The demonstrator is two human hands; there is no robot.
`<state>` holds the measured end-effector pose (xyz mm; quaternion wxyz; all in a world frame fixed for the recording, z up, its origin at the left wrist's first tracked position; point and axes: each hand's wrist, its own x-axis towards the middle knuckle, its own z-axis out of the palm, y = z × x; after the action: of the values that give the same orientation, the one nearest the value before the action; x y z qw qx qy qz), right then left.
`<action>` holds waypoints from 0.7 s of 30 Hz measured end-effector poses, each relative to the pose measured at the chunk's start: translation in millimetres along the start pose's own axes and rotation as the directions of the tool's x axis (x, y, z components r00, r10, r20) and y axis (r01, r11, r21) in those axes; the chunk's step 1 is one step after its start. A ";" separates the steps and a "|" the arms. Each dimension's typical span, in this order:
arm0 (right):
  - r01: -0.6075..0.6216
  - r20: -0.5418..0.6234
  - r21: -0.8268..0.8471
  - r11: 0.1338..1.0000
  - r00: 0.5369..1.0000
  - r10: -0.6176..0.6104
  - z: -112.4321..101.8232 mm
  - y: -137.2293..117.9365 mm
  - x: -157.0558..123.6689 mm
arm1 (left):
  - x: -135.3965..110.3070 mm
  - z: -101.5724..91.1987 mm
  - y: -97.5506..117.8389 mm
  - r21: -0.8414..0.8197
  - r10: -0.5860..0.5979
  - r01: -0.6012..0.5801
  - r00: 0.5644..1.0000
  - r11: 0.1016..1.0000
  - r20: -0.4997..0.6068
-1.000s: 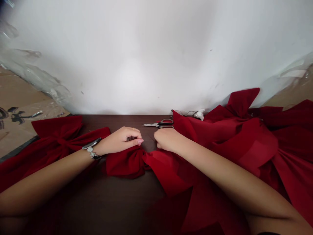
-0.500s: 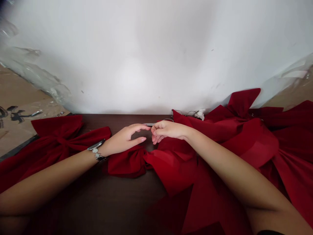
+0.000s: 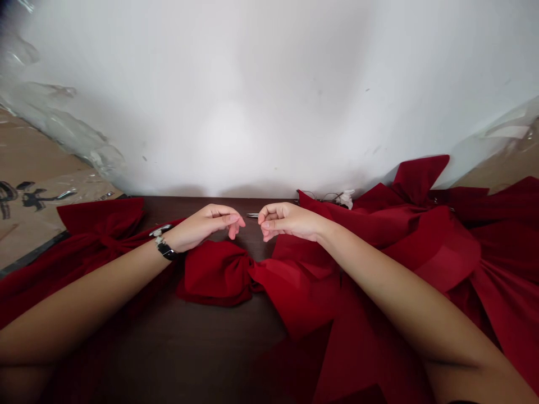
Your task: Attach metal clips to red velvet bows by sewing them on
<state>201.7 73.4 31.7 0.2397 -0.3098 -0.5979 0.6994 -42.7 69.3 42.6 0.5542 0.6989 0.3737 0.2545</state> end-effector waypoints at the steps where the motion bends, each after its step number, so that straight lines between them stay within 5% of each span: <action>1: 0.007 -0.030 -0.014 1.000 1.000 -0.008 -1.2 0.8 0.6 | 1.5 -2.3 -2.0 -0.022 -0.017 0.017 1.000 1.000 -0.014; 12: -0.089 -0.141 -0.300 0.950 0.989 0.048 -14.2 -5.3 -2.1 | 13.0 -27.7 -18.5 0.094 -0.046 0.050 0.998 0.994 -0.034; 21: -0.191 -0.242 -0.241 0.952 0.961 0.131 -25.7 -17.6 -9.9 | 14.3 -34.1 -24.0 0.129 0.015 0.009 0.983 0.992 -0.183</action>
<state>226.5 87.1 48.0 0.2040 -0.4633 -0.6270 0.5921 -66.3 103.3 27.4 0.4707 0.7074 0.4379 0.2937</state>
